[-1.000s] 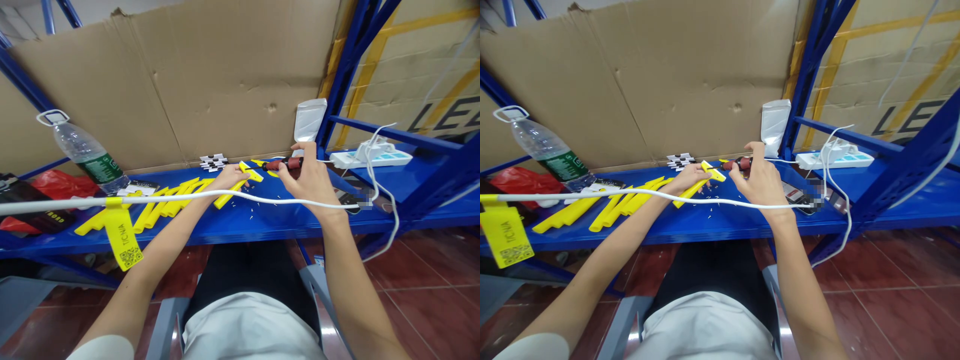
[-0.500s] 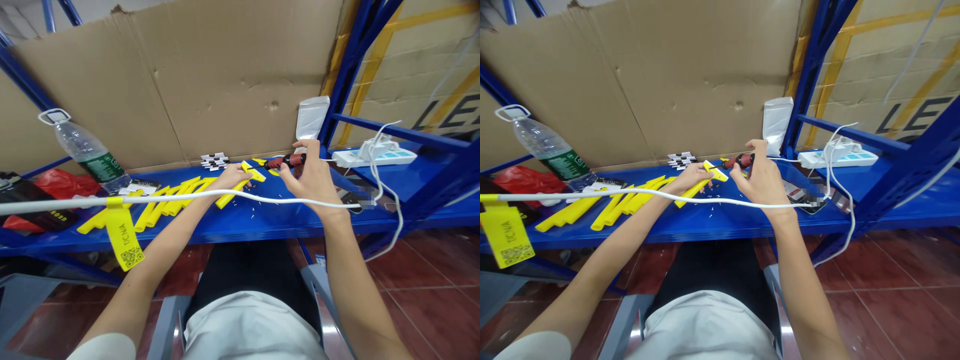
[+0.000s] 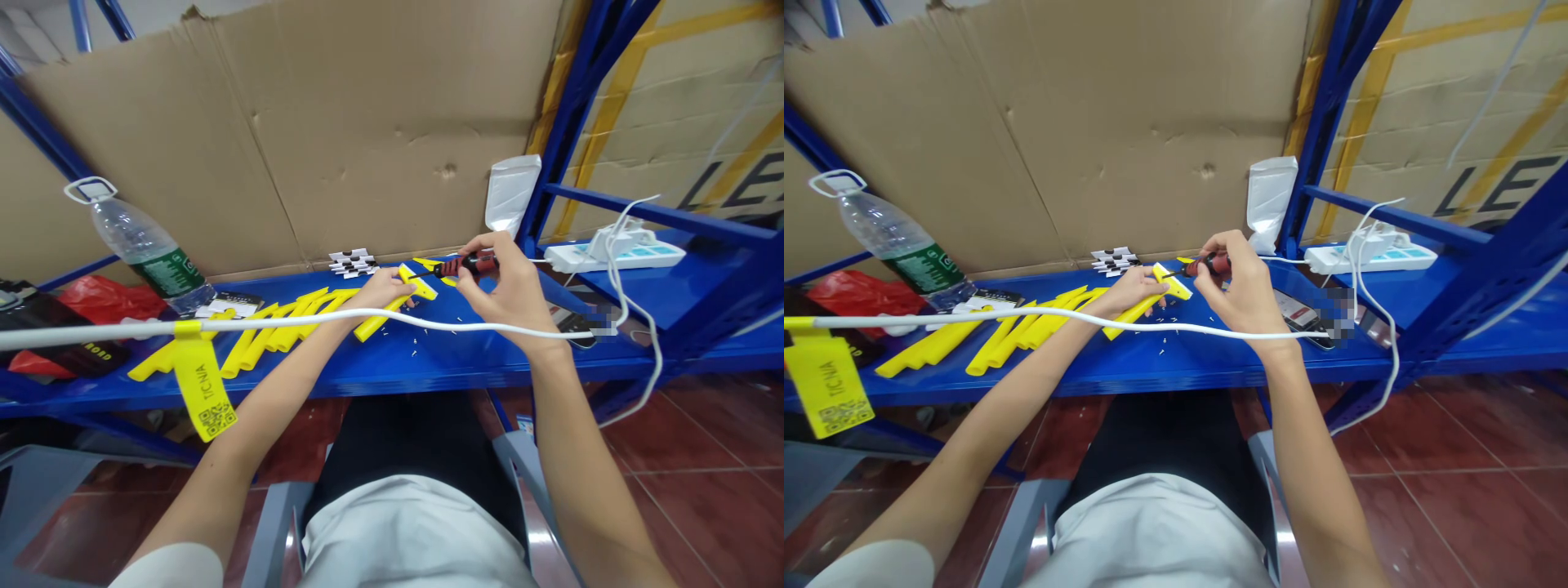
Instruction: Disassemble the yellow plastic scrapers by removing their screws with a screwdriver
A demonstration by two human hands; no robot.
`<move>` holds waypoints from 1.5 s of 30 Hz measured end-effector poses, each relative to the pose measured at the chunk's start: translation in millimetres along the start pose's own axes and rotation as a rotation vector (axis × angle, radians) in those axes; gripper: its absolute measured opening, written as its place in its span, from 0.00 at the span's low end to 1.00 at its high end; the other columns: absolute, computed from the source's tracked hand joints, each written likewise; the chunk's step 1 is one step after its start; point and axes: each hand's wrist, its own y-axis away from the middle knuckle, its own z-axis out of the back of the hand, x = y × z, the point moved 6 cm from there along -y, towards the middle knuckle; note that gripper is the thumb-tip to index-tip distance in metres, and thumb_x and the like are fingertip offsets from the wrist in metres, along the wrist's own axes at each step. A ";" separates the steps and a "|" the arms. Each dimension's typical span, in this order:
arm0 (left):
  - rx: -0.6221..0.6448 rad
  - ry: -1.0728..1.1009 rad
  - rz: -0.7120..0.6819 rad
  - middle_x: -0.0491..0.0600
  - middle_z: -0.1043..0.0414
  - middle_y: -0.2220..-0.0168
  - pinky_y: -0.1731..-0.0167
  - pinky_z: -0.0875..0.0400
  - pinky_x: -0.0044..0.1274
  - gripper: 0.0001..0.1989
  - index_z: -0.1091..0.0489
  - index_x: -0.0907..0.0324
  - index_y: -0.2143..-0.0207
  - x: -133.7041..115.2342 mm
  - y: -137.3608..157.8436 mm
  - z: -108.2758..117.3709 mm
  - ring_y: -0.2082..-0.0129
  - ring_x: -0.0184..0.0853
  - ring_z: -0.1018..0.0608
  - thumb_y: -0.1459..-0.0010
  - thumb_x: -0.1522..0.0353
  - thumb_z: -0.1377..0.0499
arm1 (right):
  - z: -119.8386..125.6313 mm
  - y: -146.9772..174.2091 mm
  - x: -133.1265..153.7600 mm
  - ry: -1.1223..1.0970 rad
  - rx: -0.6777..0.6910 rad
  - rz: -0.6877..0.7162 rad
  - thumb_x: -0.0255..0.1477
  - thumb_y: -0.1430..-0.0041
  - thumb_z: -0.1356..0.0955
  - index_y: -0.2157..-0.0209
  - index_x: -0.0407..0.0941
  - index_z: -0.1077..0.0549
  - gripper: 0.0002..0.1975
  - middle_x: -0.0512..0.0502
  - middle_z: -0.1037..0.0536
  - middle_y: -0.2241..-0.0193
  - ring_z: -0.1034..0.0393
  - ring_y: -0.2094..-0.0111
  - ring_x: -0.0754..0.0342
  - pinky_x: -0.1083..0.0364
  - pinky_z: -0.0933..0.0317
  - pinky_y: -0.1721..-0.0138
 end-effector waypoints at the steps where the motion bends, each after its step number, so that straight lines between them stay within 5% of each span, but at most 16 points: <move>1: 0.000 0.001 -0.004 0.52 0.14 0.67 0.70 0.22 0.24 0.06 0.22 0.62 0.55 0.0 -0.1 0.1 0.72 0.35 0.15 0.29 0.75 0.28 | -0.4 -0.3 1.5 0.007 0.004 0.025 0.33 0.28 0.28 0.51 0.50 0.26 0.07 0.42 0.19 0.54 0.22 0.59 0.45 0.44 0.23 0.54; 8: 0.003 0.010 -0.007 0.52 0.14 0.67 0.74 0.24 0.22 0.07 0.22 0.63 0.52 -5.2 3.5 -1.1 0.75 0.33 0.17 0.29 0.74 0.28 | 1.3 0.5 1.6 -0.001 -0.027 0.087 0.34 0.26 0.28 0.53 0.50 0.25 0.05 0.44 0.18 0.57 0.22 0.61 0.47 0.46 0.23 0.57; 16: 0.047 -0.005 -0.031 0.52 0.14 0.68 0.72 0.23 0.22 0.08 0.23 0.61 0.53 2.2 -1.5 -1.6 0.71 0.35 0.15 0.29 0.71 0.28 | -1.8 2.6 2.5 -0.084 -0.059 0.120 0.34 0.29 0.26 0.36 0.52 0.32 0.25 0.38 0.18 0.45 0.19 0.45 0.38 0.37 0.20 0.48; 20: 0.052 -0.002 -0.052 0.53 0.14 0.67 0.74 0.25 0.22 0.07 0.23 0.61 0.52 6.0 -4.0 -1.6 0.72 0.35 0.16 0.29 0.71 0.29 | -0.7 3.1 -2.8 -0.039 -0.092 0.110 0.36 0.27 0.26 0.40 0.52 0.28 0.18 0.39 0.17 0.46 0.18 0.48 0.39 0.38 0.19 0.48; 25: 0.047 0.010 -0.051 0.54 0.14 0.67 0.73 0.24 0.22 0.05 0.24 0.61 0.54 1.3 -0.8 -2.0 0.72 0.35 0.15 0.27 0.73 0.31 | -0.9 2.3 -11.7 -0.007 -0.113 0.109 0.37 0.30 0.24 0.39 0.51 0.28 0.22 0.39 0.19 0.45 0.19 0.53 0.42 0.39 0.18 0.49; 30: 0.075 0.014 -0.035 0.53 0.14 0.67 0.72 0.23 0.23 0.06 0.24 0.61 0.54 2.0 -0.6 -4.9 0.72 0.36 0.15 0.28 0.73 0.30 | 1.7 2.0 -3.6 0.010 -0.114 0.084 0.33 0.26 0.26 0.47 0.51 0.26 0.10 0.43 0.17 0.53 0.22 0.62 0.48 0.44 0.19 0.56; 45: 0.094 -0.006 -0.035 0.53 0.14 0.67 0.73 0.24 0.23 0.10 0.25 0.60 0.52 8.4 -4.3 -4.4 0.73 0.35 0.16 0.29 0.69 0.28 | 3.8 1.3 -1.6 -0.004 -0.146 0.087 0.33 0.28 0.26 0.46 0.51 0.26 0.12 0.43 0.16 0.52 0.19 0.58 0.47 0.45 0.19 0.53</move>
